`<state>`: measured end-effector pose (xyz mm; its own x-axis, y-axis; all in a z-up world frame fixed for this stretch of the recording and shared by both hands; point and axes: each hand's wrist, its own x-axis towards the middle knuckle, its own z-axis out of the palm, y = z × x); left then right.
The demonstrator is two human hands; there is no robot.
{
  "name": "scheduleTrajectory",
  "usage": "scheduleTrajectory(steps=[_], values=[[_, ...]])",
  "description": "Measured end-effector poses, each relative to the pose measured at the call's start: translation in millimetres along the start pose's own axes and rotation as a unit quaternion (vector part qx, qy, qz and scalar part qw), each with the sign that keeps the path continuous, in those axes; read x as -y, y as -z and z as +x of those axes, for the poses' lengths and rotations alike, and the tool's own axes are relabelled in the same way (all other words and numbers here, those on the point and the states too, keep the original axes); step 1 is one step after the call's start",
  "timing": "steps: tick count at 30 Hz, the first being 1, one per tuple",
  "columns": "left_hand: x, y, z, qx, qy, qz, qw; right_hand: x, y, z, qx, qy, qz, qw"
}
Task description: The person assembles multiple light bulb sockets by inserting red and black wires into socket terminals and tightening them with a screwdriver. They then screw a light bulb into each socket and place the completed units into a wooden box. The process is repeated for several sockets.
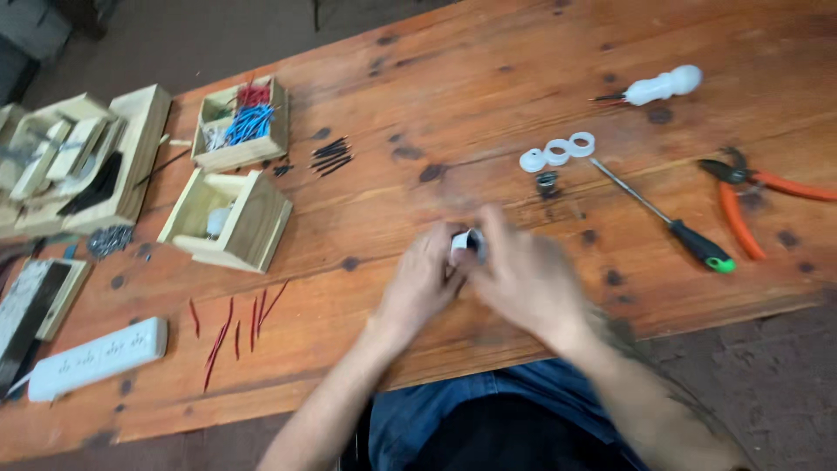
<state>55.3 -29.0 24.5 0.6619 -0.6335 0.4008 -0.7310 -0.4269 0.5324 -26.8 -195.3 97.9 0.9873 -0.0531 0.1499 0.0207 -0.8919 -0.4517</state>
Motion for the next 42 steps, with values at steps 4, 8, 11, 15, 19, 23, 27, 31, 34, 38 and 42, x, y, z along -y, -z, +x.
scheduleTrajectory(steps=[4,8,11,15,19,23,27,31,34,38,42], values=[[10.9,-17.0,-7.5,-0.083,0.019,0.103,0.991,20.6,-12.0,19.7,-0.048,0.031,-0.083,0.995],[19.1,-7.1,-5.3,-0.022,0.086,-0.067,0.994,9.4,-23.2,30.5,-0.062,0.172,-0.092,0.979],[30.4,-3.7,-9.7,0.104,0.118,-0.306,0.939,1.8,-21.0,31.0,-0.027,0.271,-0.044,0.961],[32.9,1.0,-22.6,0.204,0.146,-0.568,0.784,-8.1,3.6,27.8,0.087,0.404,0.007,0.911],[-3.5,30.3,-4.1,0.234,0.163,-0.584,0.760,-1.9,47.2,28.6,0.169,0.448,0.091,0.873],[5.7,21.2,-4.9,0.237,0.167,-0.579,0.762,-3.5,44.7,40.0,0.220,0.310,0.087,0.921],[18.2,10.1,-6.2,0.257,0.176,-0.530,0.789,-9.1,16.8,47.0,0.226,0.300,0.025,0.927],[37.4,4.9,-13.7,0.295,0.186,-0.583,0.734,-15.1,23.2,53.9,0.263,0.326,-0.007,0.908],[43.2,7.5,-13.4,0.309,0.220,-0.604,0.701,-36.7,13.9,71.9,0.147,0.449,-0.033,0.881],[48.0,0.8,-8.4,0.252,0.275,-0.633,0.678,-70.5,22.1,117.1,0.065,0.309,0.012,0.949],[64.7,-24.8,-12.5,0.222,0.275,-0.624,0.697,-123.0,-15.3,172.1,0.030,0.267,0.003,0.963]])
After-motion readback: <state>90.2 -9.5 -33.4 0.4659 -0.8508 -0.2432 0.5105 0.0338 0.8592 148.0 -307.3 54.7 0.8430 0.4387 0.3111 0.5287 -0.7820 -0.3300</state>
